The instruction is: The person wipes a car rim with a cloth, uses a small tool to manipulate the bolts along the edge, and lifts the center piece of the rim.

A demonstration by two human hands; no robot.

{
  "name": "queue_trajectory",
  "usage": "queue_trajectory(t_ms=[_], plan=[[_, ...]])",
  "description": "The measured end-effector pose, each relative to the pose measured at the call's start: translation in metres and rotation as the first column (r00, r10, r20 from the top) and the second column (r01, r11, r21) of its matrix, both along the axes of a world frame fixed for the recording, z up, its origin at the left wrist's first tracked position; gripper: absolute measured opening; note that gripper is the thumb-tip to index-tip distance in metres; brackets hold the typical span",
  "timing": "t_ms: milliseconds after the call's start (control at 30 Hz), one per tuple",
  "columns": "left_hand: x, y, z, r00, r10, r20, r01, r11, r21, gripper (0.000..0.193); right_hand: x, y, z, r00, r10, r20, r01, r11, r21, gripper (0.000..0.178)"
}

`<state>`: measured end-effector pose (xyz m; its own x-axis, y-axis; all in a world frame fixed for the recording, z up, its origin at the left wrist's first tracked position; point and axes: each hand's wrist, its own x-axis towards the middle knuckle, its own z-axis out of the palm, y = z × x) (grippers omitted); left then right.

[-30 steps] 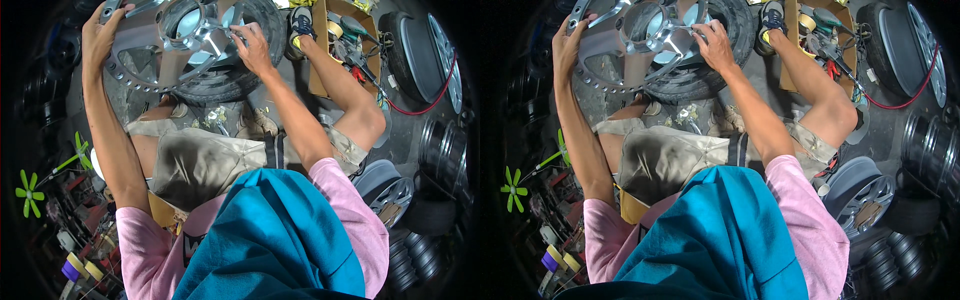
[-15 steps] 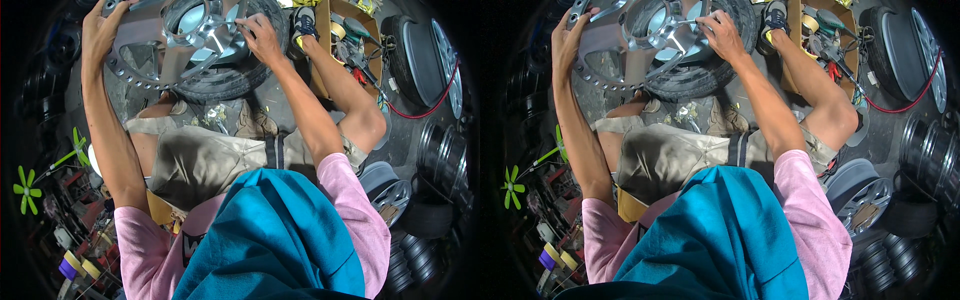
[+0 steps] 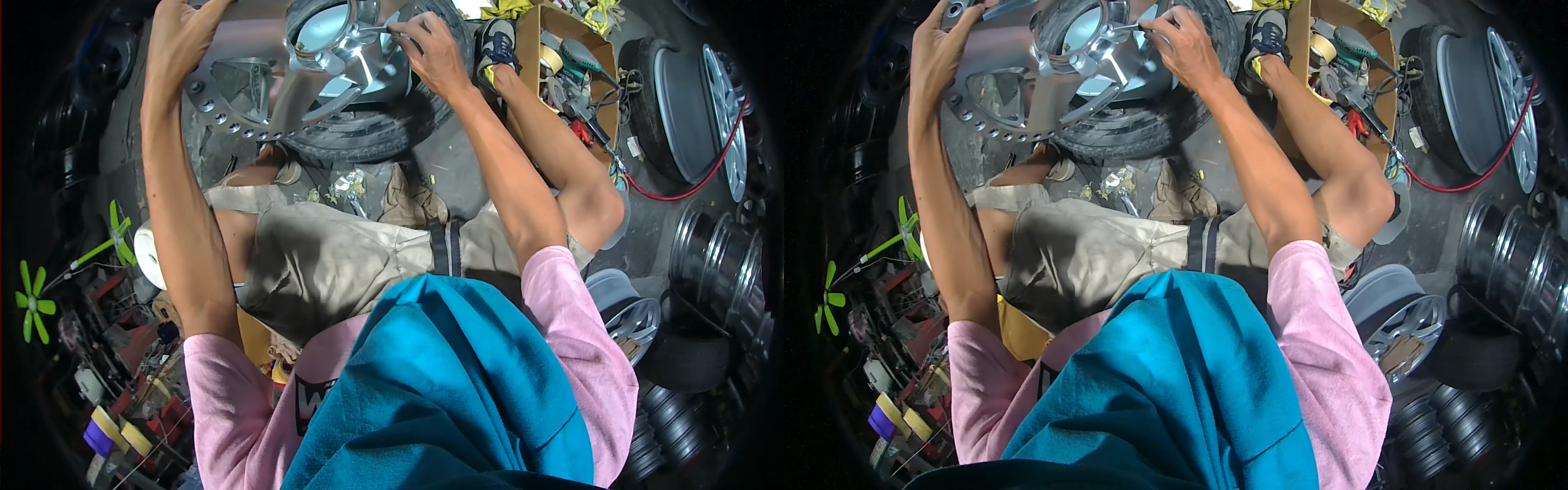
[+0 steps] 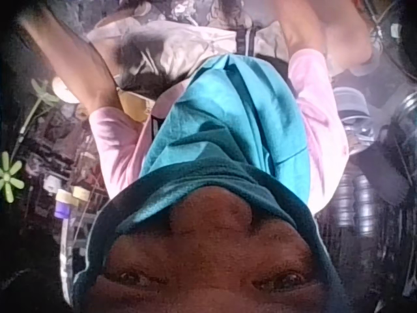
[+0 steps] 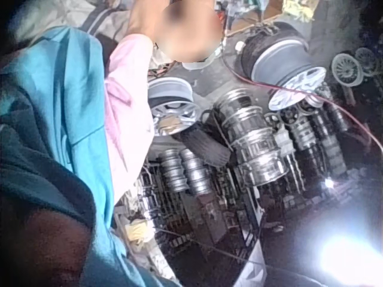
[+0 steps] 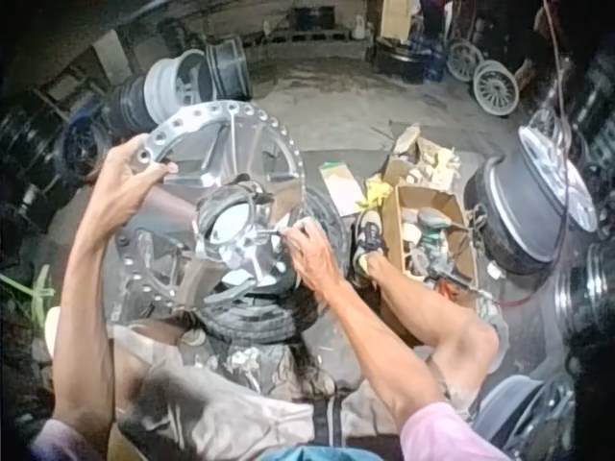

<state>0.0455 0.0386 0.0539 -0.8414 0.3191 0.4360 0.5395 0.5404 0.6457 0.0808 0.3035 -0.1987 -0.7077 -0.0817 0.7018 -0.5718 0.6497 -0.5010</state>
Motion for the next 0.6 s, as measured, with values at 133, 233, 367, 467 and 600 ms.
queue_trajectory(t_ms=[133,233,367,467,600], plan=[[-0.002,-0.001,0.001,0.999,-0.013,-0.037,0.013,1.000,0.010,0.024,0.009,0.005,0.010,0.999,-0.035,0.021,0.033,0.994,0.105,0.026],[0.007,0.007,0.013,1.000,0.006,-0.014,-0.007,0.994,-0.109,0.025,0.008,0.014,0.021,0.998,-0.051,-0.022,0.055,0.980,0.190,0.027],[0.004,0.004,0.004,0.995,0.000,-0.102,-0.003,1.000,-0.031,0.026,0.012,0.005,0.053,0.999,-0.035,-0.015,0.038,0.950,0.309,0.029],[0.007,0.008,0.011,0.999,0.040,-0.030,-0.042,0.995,-0.090,0.024,0.013,0.010,0.059,0.999,-0.038,-0.033,0.047,0.936,0.349,0.028],[0.010,0.005,0.012,0.999,0.027,-0.047,-0.032,0.994,-0.102,0.023,0.012,-0.002,0.098,0.977,0.025,-0.210,0.044,0.947,0.317,0.026]])
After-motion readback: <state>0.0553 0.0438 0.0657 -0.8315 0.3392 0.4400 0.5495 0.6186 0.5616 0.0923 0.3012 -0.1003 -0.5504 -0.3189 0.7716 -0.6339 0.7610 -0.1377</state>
